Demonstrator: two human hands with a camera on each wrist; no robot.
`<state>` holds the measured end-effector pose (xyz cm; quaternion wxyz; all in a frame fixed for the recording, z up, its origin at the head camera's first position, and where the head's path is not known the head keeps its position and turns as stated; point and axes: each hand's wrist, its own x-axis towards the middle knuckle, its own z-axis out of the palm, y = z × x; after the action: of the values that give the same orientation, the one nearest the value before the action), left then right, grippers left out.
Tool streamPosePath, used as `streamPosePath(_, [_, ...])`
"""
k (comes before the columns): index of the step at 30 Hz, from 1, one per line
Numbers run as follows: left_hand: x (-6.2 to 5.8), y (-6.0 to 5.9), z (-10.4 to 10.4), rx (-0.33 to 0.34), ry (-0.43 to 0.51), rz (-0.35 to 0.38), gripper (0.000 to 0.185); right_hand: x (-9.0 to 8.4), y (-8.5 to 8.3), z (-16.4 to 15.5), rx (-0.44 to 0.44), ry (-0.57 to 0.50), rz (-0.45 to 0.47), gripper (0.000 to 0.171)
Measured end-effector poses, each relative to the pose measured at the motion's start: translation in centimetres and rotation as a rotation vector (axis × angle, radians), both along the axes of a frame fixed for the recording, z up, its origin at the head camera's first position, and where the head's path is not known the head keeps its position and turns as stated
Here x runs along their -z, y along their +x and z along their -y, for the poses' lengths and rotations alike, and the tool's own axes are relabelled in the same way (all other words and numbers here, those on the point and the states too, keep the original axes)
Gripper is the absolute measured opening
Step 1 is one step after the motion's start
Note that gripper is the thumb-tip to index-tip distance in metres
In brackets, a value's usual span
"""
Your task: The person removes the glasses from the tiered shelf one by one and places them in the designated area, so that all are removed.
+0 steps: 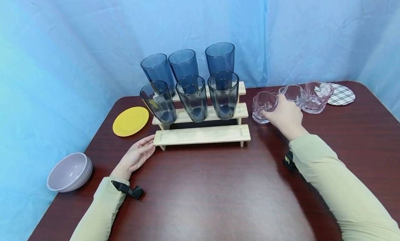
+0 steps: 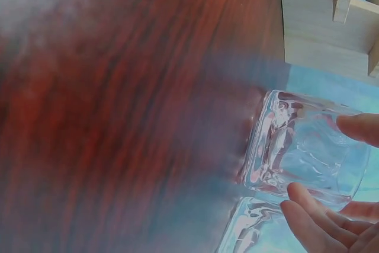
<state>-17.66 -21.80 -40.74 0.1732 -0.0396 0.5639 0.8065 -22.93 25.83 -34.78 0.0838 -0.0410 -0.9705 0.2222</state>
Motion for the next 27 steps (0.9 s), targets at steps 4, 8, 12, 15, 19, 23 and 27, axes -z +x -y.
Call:
streamPosePath(4, [0.1,-0.1,0.0,0.003,-0.011,-0.001,0.055,-0.2,-0.1,0.1,0.006,0.02,-0.033,0.068])
streamPosePath(8, [0.1,-0.2,-0.1,-0.003,-0.016,0.004,0.055,-0.3,-0.2,0.2,0.014,0.029,-0.037,0.069])
streamPosePath(12, [0.2,-0.2,0.0,-0.001,-0.018,-0.009,0.056,-0.1,-0.7,0.1,0.028,0.034,-0.027,0.074])
streamPosePath(15, [0.2,-0.2,0.0,0.0,-0.019,-0.019,0.055,-0.3,-1.1,0.1,0.044,0.04,-0.031,0.076])
streamPosePath(19, [0.1,0.1,0.3,-0.023,-0.026,-0.015,0.054,-0.5,-1.7,0.6,0.043,0.049,-0.042,0.076])
streamPosePath(23, [0.2,0.2,0.4,-0.016,-0.021,0.003,0.055,-0.3,-1.5,0.5,0.049,0.042,-0.019,0.078])
streamPosePath(27, [0.2,0.0,0.1,0.011,-0.026,0.0,0.057,-0.1,-1.0,-0.2,0.057,0.03,0.002,0.085])
